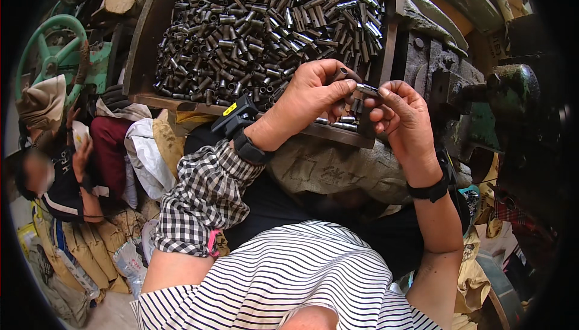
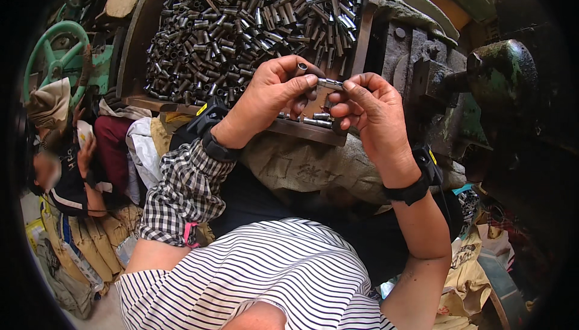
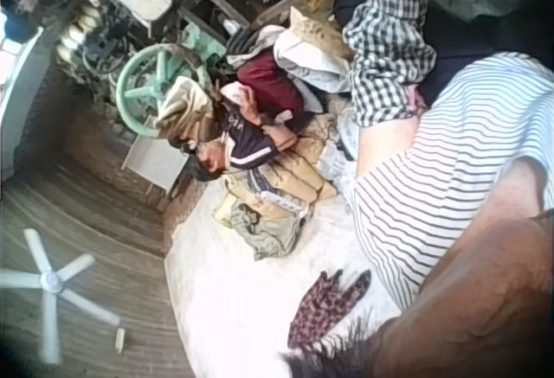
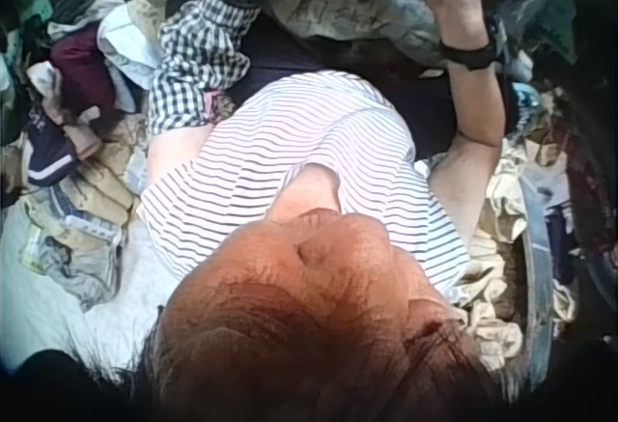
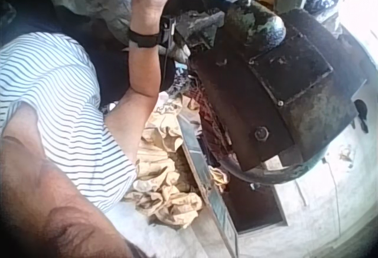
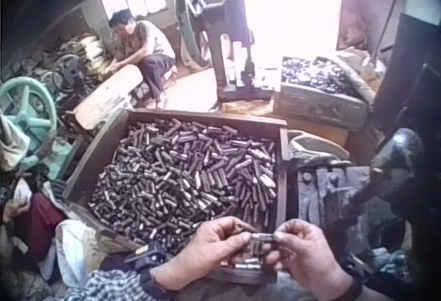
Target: Inserting small metal cylinders into a press machine for industrial processing.
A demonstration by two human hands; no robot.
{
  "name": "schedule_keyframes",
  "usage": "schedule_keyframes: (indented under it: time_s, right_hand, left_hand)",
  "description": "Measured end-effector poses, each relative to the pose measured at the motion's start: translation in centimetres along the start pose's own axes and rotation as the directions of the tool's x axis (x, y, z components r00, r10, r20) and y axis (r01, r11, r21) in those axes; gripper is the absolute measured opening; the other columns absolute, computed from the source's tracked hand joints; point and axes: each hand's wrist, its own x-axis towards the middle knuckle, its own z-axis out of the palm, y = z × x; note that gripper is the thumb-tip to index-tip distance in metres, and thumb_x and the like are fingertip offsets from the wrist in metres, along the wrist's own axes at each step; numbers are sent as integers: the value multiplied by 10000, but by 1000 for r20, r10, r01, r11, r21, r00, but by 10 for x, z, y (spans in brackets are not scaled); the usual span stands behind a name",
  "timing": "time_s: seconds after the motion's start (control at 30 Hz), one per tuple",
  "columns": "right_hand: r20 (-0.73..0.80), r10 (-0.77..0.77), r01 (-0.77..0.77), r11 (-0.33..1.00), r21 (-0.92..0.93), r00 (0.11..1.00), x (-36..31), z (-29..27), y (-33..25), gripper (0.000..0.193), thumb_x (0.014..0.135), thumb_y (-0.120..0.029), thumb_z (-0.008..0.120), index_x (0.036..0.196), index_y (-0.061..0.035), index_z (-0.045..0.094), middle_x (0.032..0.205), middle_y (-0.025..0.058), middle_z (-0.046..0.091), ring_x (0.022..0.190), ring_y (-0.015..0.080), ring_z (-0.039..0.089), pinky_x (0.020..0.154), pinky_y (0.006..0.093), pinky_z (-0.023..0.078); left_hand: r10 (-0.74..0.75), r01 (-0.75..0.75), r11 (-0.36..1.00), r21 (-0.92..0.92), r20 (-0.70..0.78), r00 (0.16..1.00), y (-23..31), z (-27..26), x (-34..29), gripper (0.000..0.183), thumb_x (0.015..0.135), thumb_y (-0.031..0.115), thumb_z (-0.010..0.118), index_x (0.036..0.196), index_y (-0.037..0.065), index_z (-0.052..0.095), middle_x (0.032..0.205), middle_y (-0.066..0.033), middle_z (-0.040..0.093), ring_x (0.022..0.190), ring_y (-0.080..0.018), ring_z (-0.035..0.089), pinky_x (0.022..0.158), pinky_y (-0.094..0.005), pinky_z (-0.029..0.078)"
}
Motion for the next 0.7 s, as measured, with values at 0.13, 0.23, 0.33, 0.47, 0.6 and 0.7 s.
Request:
schedule_keyframes:
  time_s: [0.13,0.23,0.33,0.47,0.6,0.7]
  right_hand:
    - [29,14,-14,1000,5,999,0,-1,-1,115,882,-113,595,924,-22,536,810,129,662,623,123,655,488,207,506]
    - [35,39,-40,999,31,999,-1,1,-3,107,881,-109,595,912,-23,540,803,128,660,615,117,647,488,206,508]
    - [38,30,-32,999,36,999,-2,1,-2,99,881,-106,594,902,-24,543,796,125,658,606,112,639,490,204,508]
    - [49,41,-42,999,11,998,-1,1,-1,94,871,-90,603,898,-23,542,765,118,656,580,111,632,469,208,504]
    - [76,16,-6,992,-127,997,-4,4,-4,105,856,-70,615,898,-17,535,735,110,654,541,110,620,431,216,493]
    - [120,35,-20,992,-128,992,-1,2,-6,136,850,-82,628,906,-12,525,729,108,653,513,107,611,419,209,485]
  left_hand:
    - [-43,42,999,-10,-4,999,4,-2,-1,168,894,159,599,976,12,596,695,14,580,506,-20,514,437,-154,426]
    - [-55,57,995,-85,33,998,5,-3,-1,166,894,159,601,971,13,600,699,10,586,505,-19,514,433,-156,419]
    - [-97,102,986,-133,42,994,3,-2,0,161,896,158,599,961,10,600,684,11,578,502,-19,509,428,-159,411]
    - [364,-358,647,674,140,921,6,6,-5,235,873,115,608,1050,-34,568,744,-77,608,571,-114,595,475,-218,465]
    - [593,-572,215,791,359,720,-12,10,-10,353,782,0,631,1121,-24,534,864,-163,616,669,-266,633,545,-300,524]
    - [484,-570,176,802,434,760,-4,3,-12,434,746,-31,634,1163,-18,517,912,-176,615,713,-301,639,575,-319,539]
